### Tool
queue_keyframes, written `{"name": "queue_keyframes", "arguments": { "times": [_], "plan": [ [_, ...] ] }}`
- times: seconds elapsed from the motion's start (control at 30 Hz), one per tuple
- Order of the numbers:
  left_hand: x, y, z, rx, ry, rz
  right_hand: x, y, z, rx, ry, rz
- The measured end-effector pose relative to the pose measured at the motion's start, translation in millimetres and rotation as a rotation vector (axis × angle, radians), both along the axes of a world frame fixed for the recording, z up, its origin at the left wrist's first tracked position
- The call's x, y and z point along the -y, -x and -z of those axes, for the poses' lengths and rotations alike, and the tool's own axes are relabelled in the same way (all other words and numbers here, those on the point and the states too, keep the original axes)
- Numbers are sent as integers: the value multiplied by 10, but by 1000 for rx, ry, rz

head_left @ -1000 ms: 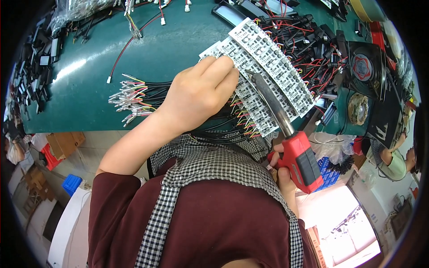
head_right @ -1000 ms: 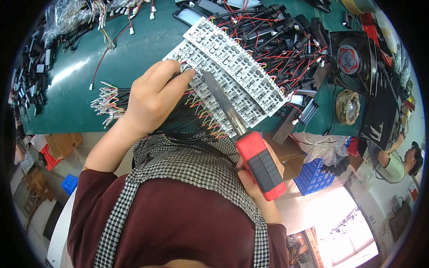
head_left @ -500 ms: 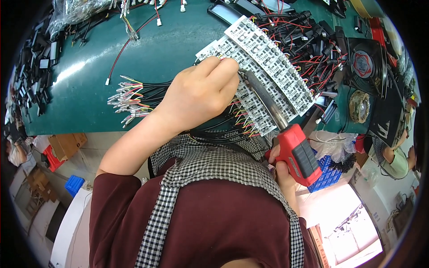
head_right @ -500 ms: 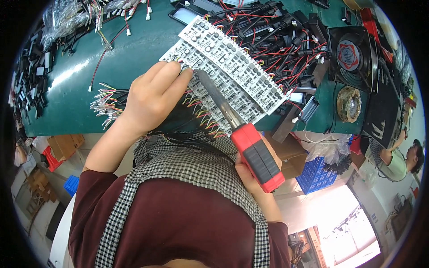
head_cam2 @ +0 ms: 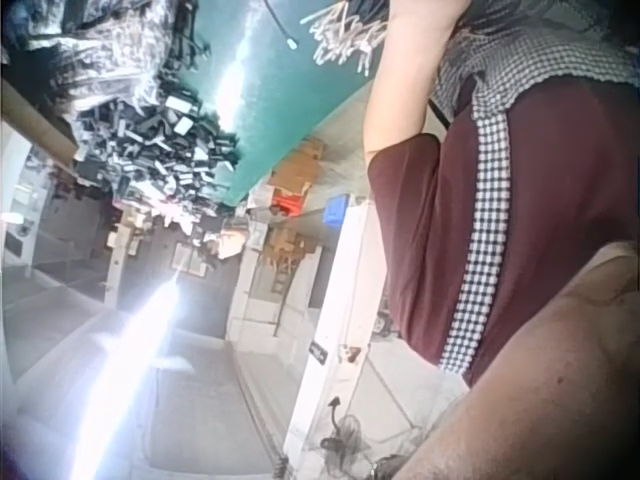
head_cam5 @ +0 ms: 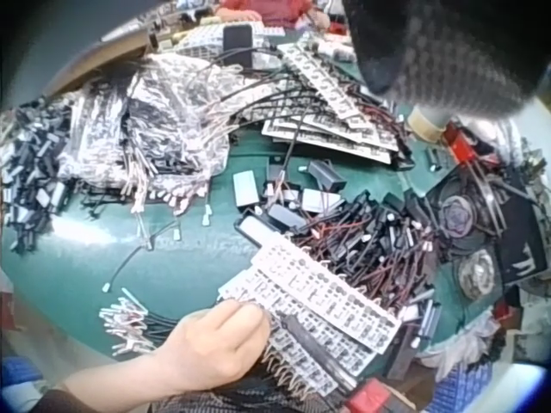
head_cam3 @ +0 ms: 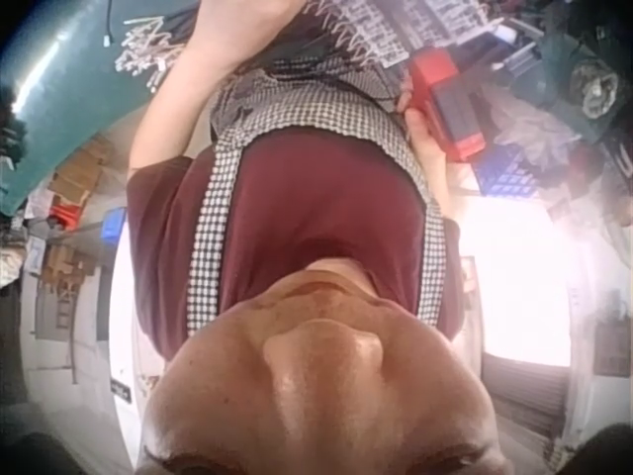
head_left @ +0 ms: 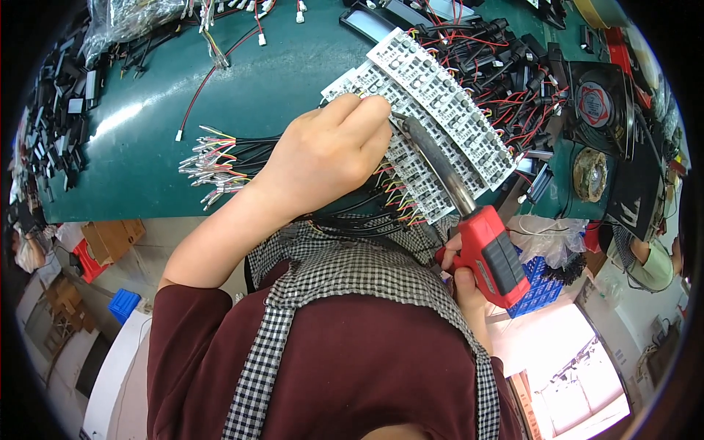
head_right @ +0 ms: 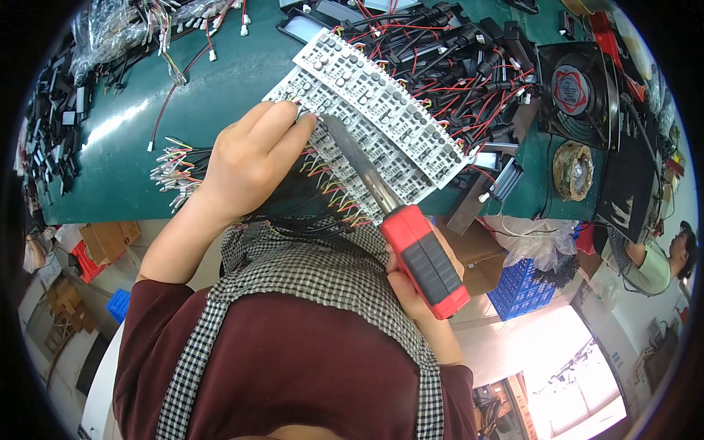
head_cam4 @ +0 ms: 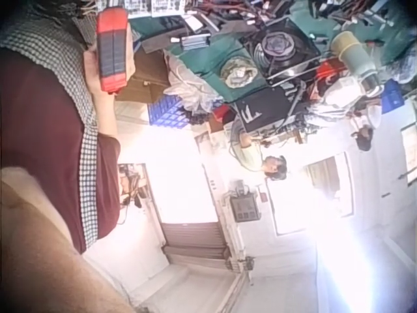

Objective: The person connects wires to circuit boards on a workbench, then uses a heat gun for assembly.

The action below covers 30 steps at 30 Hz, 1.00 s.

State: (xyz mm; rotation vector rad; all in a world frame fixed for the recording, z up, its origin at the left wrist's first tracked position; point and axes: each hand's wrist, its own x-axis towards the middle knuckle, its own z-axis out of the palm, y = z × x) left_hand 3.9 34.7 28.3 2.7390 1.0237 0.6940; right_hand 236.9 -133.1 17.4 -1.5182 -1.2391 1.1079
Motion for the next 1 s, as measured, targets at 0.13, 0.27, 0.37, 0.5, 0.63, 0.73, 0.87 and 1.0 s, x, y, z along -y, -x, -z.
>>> {"name": "queue_keyframes", "arguments": {
  "times": [0.13, 0.27, 0.37, 0.5, 0.63, 0.73, 0.87, 1.0],
  "plan": [
    [-9, 0, -9, 2, -4, 11, 49, -58, 76, 224, 33, -91],
    [-22, -8, -20, 20, -6, 22, 28, -56, 81, 152, -10, -73],
    [-39, 9, -19, -3, -19, 25, -44, 3, -75, -24, 48, -68],
    [-30, 21, -46, -26, -34, 18, -53, 136, -151, -284, 41, 71],
    [-50, -11, -16, -33, -74, 41, 42, 117, -146, -321, -3, 109],
    [-28, -19, 11, -47, -98, 30, 58, 84, -132, -309, -10, 71],
    [-10, 1, -14, -61, -122, 15, 55, 115, -136, -313, -60, 86],
    [-3, -11, -12, -41, -143, -1, 83, 122, -135, -252, -117, 101]
  ]
}}
